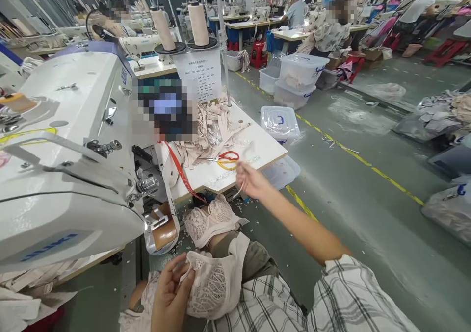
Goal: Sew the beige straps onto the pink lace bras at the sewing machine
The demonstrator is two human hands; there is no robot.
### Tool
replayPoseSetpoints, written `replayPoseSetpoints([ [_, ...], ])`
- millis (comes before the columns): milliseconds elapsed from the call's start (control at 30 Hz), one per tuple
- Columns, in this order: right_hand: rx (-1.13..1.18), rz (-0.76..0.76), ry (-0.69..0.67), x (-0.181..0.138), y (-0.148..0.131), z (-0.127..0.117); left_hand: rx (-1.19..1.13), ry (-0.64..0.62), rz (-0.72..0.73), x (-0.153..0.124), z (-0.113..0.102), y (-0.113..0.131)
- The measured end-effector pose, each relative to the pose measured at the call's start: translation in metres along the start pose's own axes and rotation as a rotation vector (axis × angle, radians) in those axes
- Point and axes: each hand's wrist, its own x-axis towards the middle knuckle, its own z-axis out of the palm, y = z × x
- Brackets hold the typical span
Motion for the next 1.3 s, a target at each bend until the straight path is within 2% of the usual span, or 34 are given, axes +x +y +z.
replayPoseSetpoints([
  [100,0.122,0.148,-0.179,-0.054,0.051,0.033,0.107,-0.125,0.148,-0.011,0.001,0.023],
  [167,0.3,0.244,-0.306,-0.087,0.077,0.052,0.174,-0.208,0.248,-0.014,0.004,0.038],
  [200,0.4,0.285,-0.349,-0.099,0.085,0.06,0.213,-0.183,0.255,-0.013,0.005,0.044],
  [300,0.624,0.404,-0.368,-0.12,0.095,0.077,0.341,-0.139,0.161,-0.002,0.003,0.053],
  [333,0.667,0.447,-0.352,-0.121,0.095,0.081,0.384,-0.181,0.13,0.002,0.0,0.053],
  [400,0.714,0.522,-0.309,-0.12,0.096,0.083,0.41,-0.343,0.07,0.008,-0.007,0.051],
  [467,0.649,0.54,-0.282,-0.117,0.1,0.08,0.336,-0.497,0.003,0.011,-0.014,0.046],
  [500,0.562,0.529,-0.296,-0.116,0.103,0.077,0.287,-0.534,-0.03,0.012,-0.017,0.043],
  [633,0.064,0.494,-0.553,-0.115,0.119,0.063,0.201,-0.517,-0.072,0.011,-0.021,0.038],
  [700,-0.099,0.445,-0.577,-0.109,0.122,0.056,0.202,-0.505,-0.05,0.009,-0.022,0.039],
  [800,-0.126,0.265,-0.385,-0.095,0.113,0.045,0.215,-0.425,-0.009,0.007,-0.025,0.043],
  [833,-0.108,0.23,-0.358,-0.09,0.107,0.042,0.229,-0.395,0.003,0.007,-0.026,0.045],
  [900,-0.126,0.217,-0.449,-0.084,0.092,0.037,0.267,-0.369,0.025,0.008,-0.029,0.048],
  [967,-0.256,0.203,-0.671,-0.084,0.079,0.039,0.307,-0.377,0.056,0.009,-0.03,0.05],
  [1067,-0.495,0.051,-0.936,-0.093,0.066,0.051,0.349,-0.409,0.084,0.012,-0.028,0.053],
  [1133,-0.599,-0.09,-0.994,-0.099,0.063,0.061,0.364,-0.432,0.101,0.013,-0.028,0.055],
  [1300,-0.638,-0.415,-0.955,-0.107,0.072,0.07,0.361,-0.409,0.271,0.009,-0.031,0.059],
])
